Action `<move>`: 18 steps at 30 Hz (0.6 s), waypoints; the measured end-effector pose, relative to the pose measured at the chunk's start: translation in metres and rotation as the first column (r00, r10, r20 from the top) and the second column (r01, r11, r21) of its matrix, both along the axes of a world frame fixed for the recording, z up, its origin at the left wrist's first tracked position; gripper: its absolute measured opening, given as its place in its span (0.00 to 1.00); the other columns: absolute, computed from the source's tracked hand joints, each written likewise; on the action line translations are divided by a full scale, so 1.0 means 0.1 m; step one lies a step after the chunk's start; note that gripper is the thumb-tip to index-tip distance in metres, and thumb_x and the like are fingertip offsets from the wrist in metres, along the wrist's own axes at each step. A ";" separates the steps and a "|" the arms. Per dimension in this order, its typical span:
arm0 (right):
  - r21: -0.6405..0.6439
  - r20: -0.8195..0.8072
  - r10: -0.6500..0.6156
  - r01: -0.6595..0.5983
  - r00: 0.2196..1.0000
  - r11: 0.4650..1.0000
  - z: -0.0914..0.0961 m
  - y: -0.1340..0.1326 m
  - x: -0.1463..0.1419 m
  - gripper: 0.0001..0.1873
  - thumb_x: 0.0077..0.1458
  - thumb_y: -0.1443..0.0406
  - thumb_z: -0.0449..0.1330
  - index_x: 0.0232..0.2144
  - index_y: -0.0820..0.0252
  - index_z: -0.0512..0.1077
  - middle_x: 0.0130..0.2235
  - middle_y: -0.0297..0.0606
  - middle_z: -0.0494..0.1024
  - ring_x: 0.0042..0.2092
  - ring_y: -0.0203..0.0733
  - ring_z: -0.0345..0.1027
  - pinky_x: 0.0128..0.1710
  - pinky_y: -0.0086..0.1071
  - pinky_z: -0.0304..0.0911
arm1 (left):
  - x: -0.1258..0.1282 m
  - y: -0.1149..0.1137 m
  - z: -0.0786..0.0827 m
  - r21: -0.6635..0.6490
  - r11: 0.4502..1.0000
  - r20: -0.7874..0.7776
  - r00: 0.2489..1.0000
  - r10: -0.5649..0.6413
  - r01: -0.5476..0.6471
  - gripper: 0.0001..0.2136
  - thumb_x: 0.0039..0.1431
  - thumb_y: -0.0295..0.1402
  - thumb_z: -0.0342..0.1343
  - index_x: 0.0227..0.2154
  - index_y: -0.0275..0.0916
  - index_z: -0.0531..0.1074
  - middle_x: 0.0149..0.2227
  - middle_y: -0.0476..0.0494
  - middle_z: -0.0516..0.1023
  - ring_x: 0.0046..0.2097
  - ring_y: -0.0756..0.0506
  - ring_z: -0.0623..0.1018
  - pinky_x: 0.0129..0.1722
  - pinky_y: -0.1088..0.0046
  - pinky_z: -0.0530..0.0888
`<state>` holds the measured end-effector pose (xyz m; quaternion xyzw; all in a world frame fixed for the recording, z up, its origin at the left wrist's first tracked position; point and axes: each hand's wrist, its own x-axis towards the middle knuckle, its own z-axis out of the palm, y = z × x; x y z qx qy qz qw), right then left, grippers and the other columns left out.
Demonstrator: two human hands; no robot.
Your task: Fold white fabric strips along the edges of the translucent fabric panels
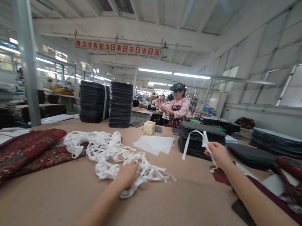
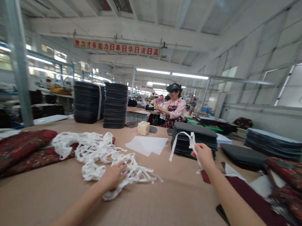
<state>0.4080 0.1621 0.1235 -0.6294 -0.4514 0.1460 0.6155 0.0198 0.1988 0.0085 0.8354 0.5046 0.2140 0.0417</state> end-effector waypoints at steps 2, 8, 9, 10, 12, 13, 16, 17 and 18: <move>0.004 0.065 -0.002 0.001 0.998 1.000 0.04 -0.26 0.02 0.08 0.54 0.62 0.57 0.31 0.63 0.69 0.27 0.33 0.71 0.26 0.37 0.67 0.26 0.30 0.64 | 0.08 -0.06 0.10 0.065 0.998 0.042 0.999 0.000 -0.002 0.14 0.56 0.31 0.50 0.46 0.38 0.68 0.53 0.35 0.67 0.52 0.35 0.68 0.52 0.54 0.62; -0.039 0.241 0.151 -0.146 0.959 0.988 -0.04 -0.95 -0.45 0.10 0.44 0.57 0.57 0.22 0.57 0.69 0.22 0.31 0.70 0.24 0.39 0.66 0.23 0.30 0.62 | 0.63 -0.50 0.49 0.225 0.958 0.205 0.952 -0.228 0.181 0.25 0.58 0.38 0.50 0.57 0.39 0.55 0.60 0.38 0.58 0.60 0.42 0.58 0.58 0.63 0.57; -0.055 0.280 0.196 -0.188 0.940 0.981 -0.07 -1.04 -0.55 0.11 0.45 0.56 0.55 0.21 0.57 0.68 0.22 0.31 0.70 0.25 0.39 0.65 0.24 0.30 0.62 | 0.75 -0.60 0.56 0.256 0.936 0.253 0.917 -0.307 0.243 0.28 0.56 0.39 0.52 0.58 0.39 0.53 0.61 0.37 0.55 0.61 0.41 0.56 0.58 0.62 0.56; -0.075 0.321 0.241 -0.229 0.916 0.971 -0.09 -1.12 -0.64 0.12 0.46 0.55 0.54 0.21 0.57 0.67 0.22 0.32 0.69 0.25 0.39 0.65 0.24 0.30 0.62 | 0.87 -0.69 0.63 0.277 0.910 0.302 0.871 -0.387 0.308 0.31 0.54 0.40 0.54 0.59 0.38 0.51 0.61 0.36 0.55 0.61 0.40 0.56 0.58 0.62 0.57; -0.114 0.384 0.312 -0.290 0.869 0.950 -0.15 -1.25 -0.75 0.14 0.48 0.54 0.52 0.22 0.57 0.67 0.22 0.32 0.69 0.25 0.39 0.64 0.25 0.30 0.61 | 1.08 -0.83 0.74 0.211 0.887 0.378 0.802 -0.462 0.411 0.29 0.55 0.40 0.53 0.58 0.37 0.54 0.55 0.36 0.65 0.54 0.41 0.66 0.52 0.65 0.64; -0.116 0.388 0.323 -0.302 0.863 0.946 -0.18 -1.28 -0.75 0.14 0.50 0.54 0.52 0.23 0.57 0.67 0.21 0.32 0.69 0.25 0.39 0.64 0.25 0.30 0.61 | 1.16 -0.87 0.78 0.134 0.888 0.387 0.801 -0.456 0.441 0.23 0.58 0.41 0.50 0.54 0.37 0.59 0.47 0.39 0.72 0.47 0.43 0.72 0.45 0.69 0.68; 0.010 0.195 0.243 -0.250 0.950 0.968 -0.30 -1.30 -0.56 0.14 0.48 0.54 0.56 0.22 0.57 0.66 0.21 0.31 0.68 0.25 0.39 0.63 0.26 0.30 0.60 | 1.26 -0.88 0.80 -0.060 0.897 0.313 0.861 -0.400 0.438 0.18 0.63 0.41 0.39 0.35 0.38 0.71 0.25 0.49 0.74 0.29 0.49 0.72 0.29 0.77 0.67; 0.076 0.074 0.199 -0.204 0.977 0.976 -0.33 -1.28 -0.45 0.13 0.46 0.54 0.59 0.22 0.58 0.66 0.21 0.31 0.68 0.25 0.38 0.63 0.26 0.30 0.61 | 1.24 -0.84 0.79 -0.075 0.905 0.270 0.882 -0.386 0.419 0.19 0.63 0.42 0.39 0.30 0.38 0.72 0.23 0.50 0.73 0.28 0.49 0.72 0.28 0.77 0.66; 0.134 -0.046 0.161 -0.153 0.986 0.979 -0.36 -1.27 -0.33 0.14 0.44 0.54 0.61 0.22 0.58 0.66 0.22 0.31 0.68 0.25 0.38 0.63 0.26 0.30 0.61 | 1.21 -0.78 0.78 -0.072 0.916 0.231 0.901 -0.368 0.393 0.19 0.63 0.42 0.40 0.27 0.38 0.71 0.24 0.49 0.73 0.29 0.48 0.72 0.29 0.76 0.65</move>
